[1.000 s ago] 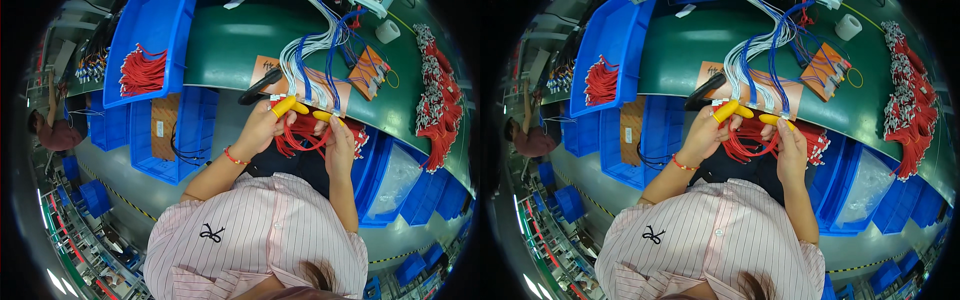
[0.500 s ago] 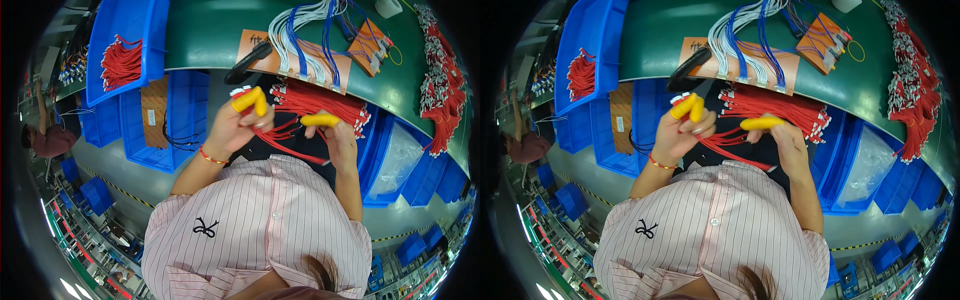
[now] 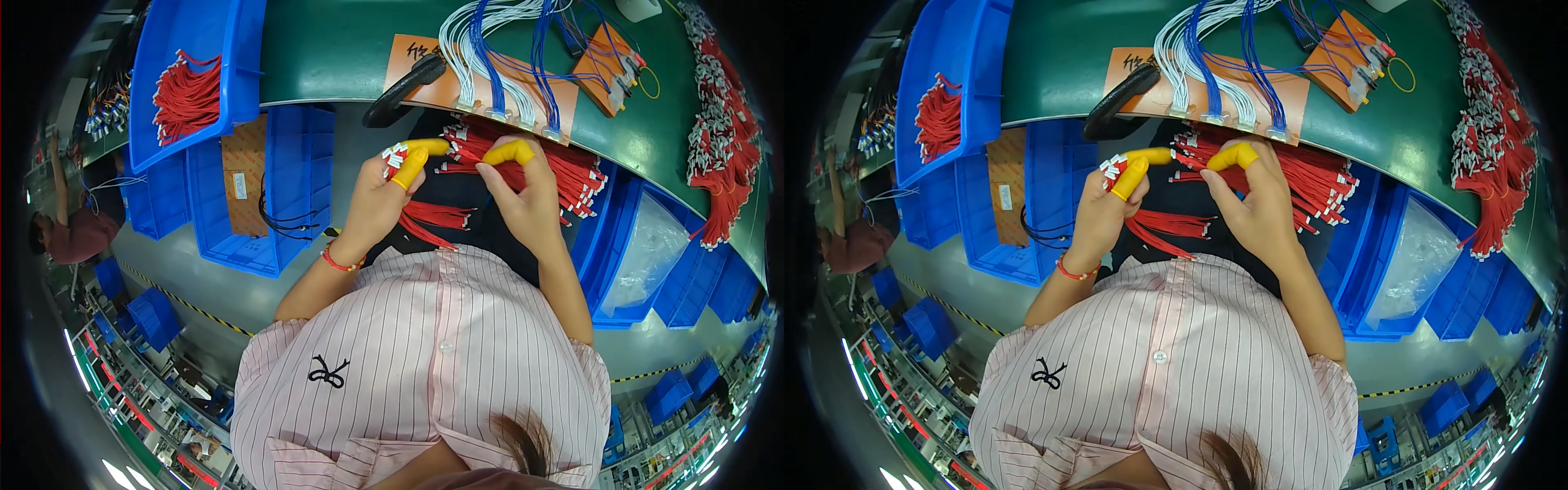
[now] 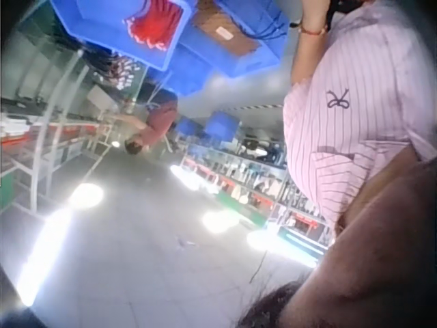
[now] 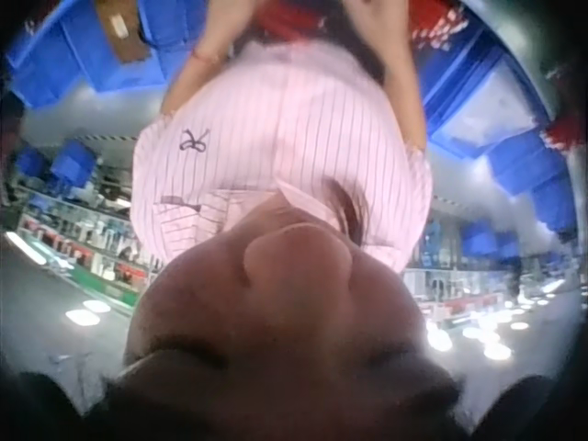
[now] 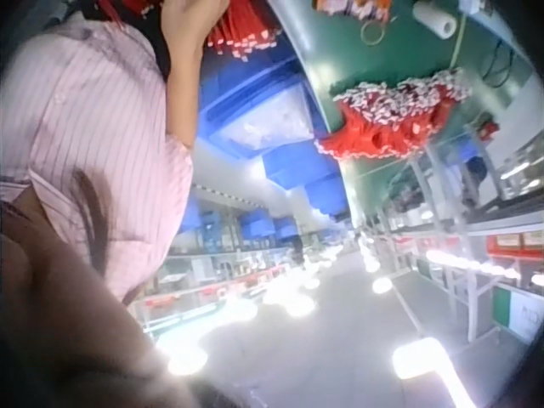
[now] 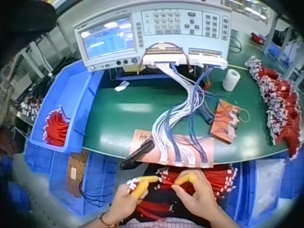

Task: The recorder is assembling wire harnesses by selecting wires from a jig and attaching them to connectors.

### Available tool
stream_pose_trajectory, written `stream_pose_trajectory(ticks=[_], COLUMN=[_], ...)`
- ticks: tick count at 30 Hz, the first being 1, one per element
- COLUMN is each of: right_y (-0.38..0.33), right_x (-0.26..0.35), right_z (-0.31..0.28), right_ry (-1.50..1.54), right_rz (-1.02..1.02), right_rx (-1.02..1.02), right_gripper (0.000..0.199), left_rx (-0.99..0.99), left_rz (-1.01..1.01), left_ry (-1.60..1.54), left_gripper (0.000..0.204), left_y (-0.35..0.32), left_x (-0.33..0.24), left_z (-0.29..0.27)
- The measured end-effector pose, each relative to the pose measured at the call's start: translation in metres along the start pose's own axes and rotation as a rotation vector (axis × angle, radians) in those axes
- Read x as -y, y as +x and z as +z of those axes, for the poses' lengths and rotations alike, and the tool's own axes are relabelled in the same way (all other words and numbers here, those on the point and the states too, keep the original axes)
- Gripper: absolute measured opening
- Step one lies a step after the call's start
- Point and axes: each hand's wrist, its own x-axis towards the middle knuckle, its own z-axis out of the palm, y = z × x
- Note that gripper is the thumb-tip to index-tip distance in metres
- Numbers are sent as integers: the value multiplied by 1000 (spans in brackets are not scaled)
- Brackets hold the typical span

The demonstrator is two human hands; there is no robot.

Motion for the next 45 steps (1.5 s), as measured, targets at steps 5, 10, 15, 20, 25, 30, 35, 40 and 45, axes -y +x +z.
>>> stream_pose_trajectory(ticks=[5, 10, 15, 20, 25, 30, 35, 40, 45], right_y=[-2, -3, -21, -32, -30, -29, -20, -14, -8], right_x=[13, 27, 2, -14, -20, -15, -4, 1, 5], right_z=[-10, -21, -74, -76, -60, -48, -42, -31, -27], right_ry=[354, 293, 511, 995, 1376, 1242, 1173, 827, 775], right_rz=[260, 338, 544, 407, 329, 376, 405, 440, 439], right_rx=[134, 191, 186, 91, -33, -123, -121, -83, -150], right_gripper=[15, 19, 18, 17, 20, 25, 30, 32, 30], left_rx=[137, 168, 171, 102, 33, -23, 3, 100, 253], left_rz=[74, 145, 60, 45, 81, 90, 122, 114, 9], left_ry=[27, -204, -456, -408, -368, -312, -326, -383, -382], left_gripper=[32, 25, 24, 22, 18, 17, 19, 22, 33], left_y=[2, 14, 22, 31, 35, 37, 37, 37, 37], left_x=[-21, -17, -17, -10, -13, -15, -17, -22, -27], left_z=[26, 32, 32, 40, 39, 34, 35, 34, 18])
